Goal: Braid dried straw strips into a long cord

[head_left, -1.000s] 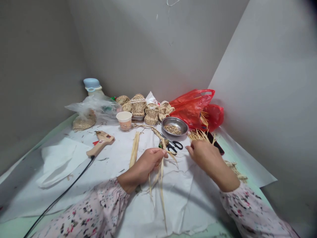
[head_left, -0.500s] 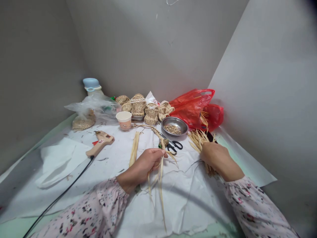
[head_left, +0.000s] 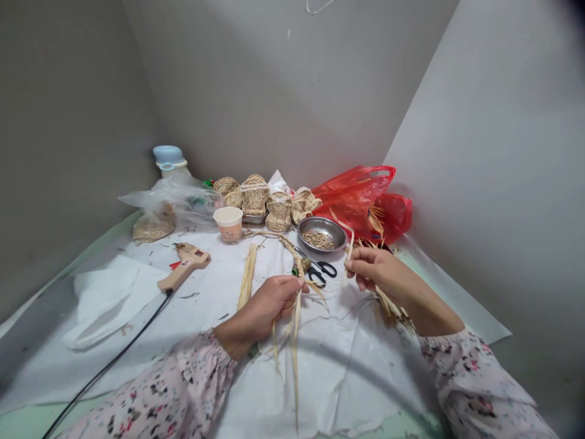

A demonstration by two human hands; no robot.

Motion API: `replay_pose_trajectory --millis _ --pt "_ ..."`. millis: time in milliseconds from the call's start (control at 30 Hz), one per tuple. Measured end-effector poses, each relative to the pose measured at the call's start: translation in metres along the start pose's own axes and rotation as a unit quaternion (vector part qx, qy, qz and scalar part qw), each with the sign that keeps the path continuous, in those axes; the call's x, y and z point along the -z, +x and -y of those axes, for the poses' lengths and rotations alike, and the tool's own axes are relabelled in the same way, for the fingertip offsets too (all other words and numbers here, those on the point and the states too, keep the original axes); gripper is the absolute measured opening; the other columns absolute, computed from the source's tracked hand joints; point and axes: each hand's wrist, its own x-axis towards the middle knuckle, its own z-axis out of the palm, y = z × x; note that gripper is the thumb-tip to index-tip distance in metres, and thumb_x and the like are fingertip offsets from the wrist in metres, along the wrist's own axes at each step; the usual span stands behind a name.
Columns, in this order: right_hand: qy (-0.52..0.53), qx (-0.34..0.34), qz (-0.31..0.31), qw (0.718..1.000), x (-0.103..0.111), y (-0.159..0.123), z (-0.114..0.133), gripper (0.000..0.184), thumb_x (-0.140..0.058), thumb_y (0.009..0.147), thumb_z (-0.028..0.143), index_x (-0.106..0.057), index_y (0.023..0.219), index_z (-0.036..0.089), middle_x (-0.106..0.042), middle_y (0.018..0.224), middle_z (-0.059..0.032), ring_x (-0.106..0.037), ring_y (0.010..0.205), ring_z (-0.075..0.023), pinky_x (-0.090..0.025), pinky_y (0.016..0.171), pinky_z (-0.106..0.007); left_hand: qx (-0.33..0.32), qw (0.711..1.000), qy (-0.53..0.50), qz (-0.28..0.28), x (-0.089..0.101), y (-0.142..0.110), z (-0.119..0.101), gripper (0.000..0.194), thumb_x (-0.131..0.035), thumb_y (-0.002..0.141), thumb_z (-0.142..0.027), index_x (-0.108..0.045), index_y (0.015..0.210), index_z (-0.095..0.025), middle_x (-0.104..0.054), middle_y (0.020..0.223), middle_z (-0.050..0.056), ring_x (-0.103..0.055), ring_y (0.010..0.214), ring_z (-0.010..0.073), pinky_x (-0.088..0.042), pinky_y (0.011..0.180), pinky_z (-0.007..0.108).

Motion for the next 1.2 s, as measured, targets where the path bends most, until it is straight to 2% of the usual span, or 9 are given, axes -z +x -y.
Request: replay_pose_trajectory --millis 67,133,233,333,433,567,733,967,1200 --pt "0.04 0.056 -0.029 0.997 -0.014 0.0 0.001 0.017 -0.06 0.075 0.033 -0.055 0.076 0.017 -0.058 0.058 0.0019 -0.05 0.044 -0.0083 -0.036 0.041 -0.019 0.005 1.0 -0.01 -0.001 -0.001 0.0 -0.001 0.03 -0.06 0.078 -0.042 -0.06 0.074 -0.013 -0.024 0.048 -0.01 -0.018 0.043 0.0048 -0.015 0.04 0.019" --pt "0.055 0.133 -0.086 0.986 -0.031 0.0 -0.001 0.016 -0.058 0.078 0.032 -0.055 0.083 0.017 -0.056 0.057 0.0028 -0.054 0.047 -0.0098 -0.04 0.042 -0.019 0.008 1.0 -0.029 -0.002 -0.001 0.0 -0.001 0.029 -0.06 0.077 -0.041 -0.059 0.074 -0.013 -0.024 0.049 -0.01 -0.017 0.043 0.0045 -0.015 0.04 0.019" --pt "0.008 0.24 -0.152 0.959 -0.056 -0.001 -0.012 0.014 -0.055 0.082 0.028 -0.055 0.091 0.018 -0.063 0.075 -0.0019 -0.062 0.06 -0.0123 -0.049 0.051 -0.023 0.006 0.998 -0.066 0.0 -0.001 0.002 -0.001 0.027 -0.059 0.078 -0.039 -0.059 0.075 -0.012 -0.024 0.05 -0.01 -0.016 0.044 0.0042 -0.015 0.04 0.019" --pt "-0.101 0.336 -0.161 0.922 -0.072 -0.002 -0.027 0.011 -0.053 0.083 0.02 -0.057 0.094 0.019 -0.065 0.094 -0.007 -0.065 0.082 -0.016 -0.053 0.07 -0.028 0.002 0.995 -0.101 0.005 0.0 0.003 -0.001 0.025 -0.059 0.079 -0.037 -0.058 0.077 -0.012 -0.024 0.052 -0.01 -0.015 0.044 0.0041 -0.015 0.041 0.018" --pt "-0.175 0.399 -0.125 0.891 -0.079 -0.004 -0.038 0.02 -0.05 0.084 0.013 -0.056 0.101 0.02 -0.067 0.1 -0.0077 -0.064 0.092 -0.017 -0.053 0.077 -0.029 -0.002 0.992 -0.124 0.008 0.0 0.004 0.0 0.024 -0.061 0.077 -0.035 -0.054 0.072 -0.013 -0.023 0.053 -0.01 -0.014 0.045 0.0037 -0.014 0.041 0.018" --pt "-0.22 0.422 -0.09 0.875 -0.08 -0.006 -0.038 0.031 -0.046 0.084 0.007 -0.053 0.112 0.02 -0.066 0.109 -0.0079 -0.063 0.098 -0.016 -0.052 0.082 -0.028 -0.013 0.991 -0.136 0.005 0.0 0.005 0.0 0.023 -0.062 0.077 -0.033 -0.051 0.069 -0.013 -0.024 0.054 -0.01 -0.017 0.045 0.0033 -0.015 0.041 0.017" --pt "-0.233 0.418 -0.067 0.876 -0.08 -0.008 -0.031 0.026 -0.044 0.085 0.009 -0.057 0.103 0.022 -0.062 0.118 -0.0081 -0.059 0.106 -0.0165 -0.052 0.083 -0.027 -0.002 0.987 -0.161 -0.005 -0.001 0.004 -0.003 0.02 -0.063 0.077 -0.03 -0.053 0.073 -0.012 -0.024 0.054 -0.01 -0.018 0.043 0.0025 -0.017 0.04 0.015" --pt "-0.23 0.405 -0.075 0.881 -0.081 -0.006 -0.035 0.022 -0.048 0.083 0.012 -0.061 0.098 0.022 -0.062 0.114 -0.0092 -0.061 0.099 -0.0172 -0.053 0.078 -0.028 0.005 0.984 -0.18 -0.001 -0.002 0.004 -0.005 0.02 -0.064 0.075 -0.028 -0.052 0.07 -0.013 -0.026 0.052 -0.01 -0.02 0.041 0.0016 -0.017 0.039 0.014" --pt "-0.221 0.391 -0.07 0.891 -0.083 -0.009 -0.034 0.021 -0.049 0.083 0.011 -0.062 0.096 0.022 -0.057 0.12 -0.01 -0.063 0.093 -0.0167 -0.053 0.077 -0.028 0.003 0.984 -0.178 -0.01 -0.001 0.004 -0.003 0.023 -0.066 0.075 -0.032 -0.054 0.073 -0.012 -0.025 0.052 -0.01 -0.02 0.042 0.0018 -0.018 0.039 0.014"
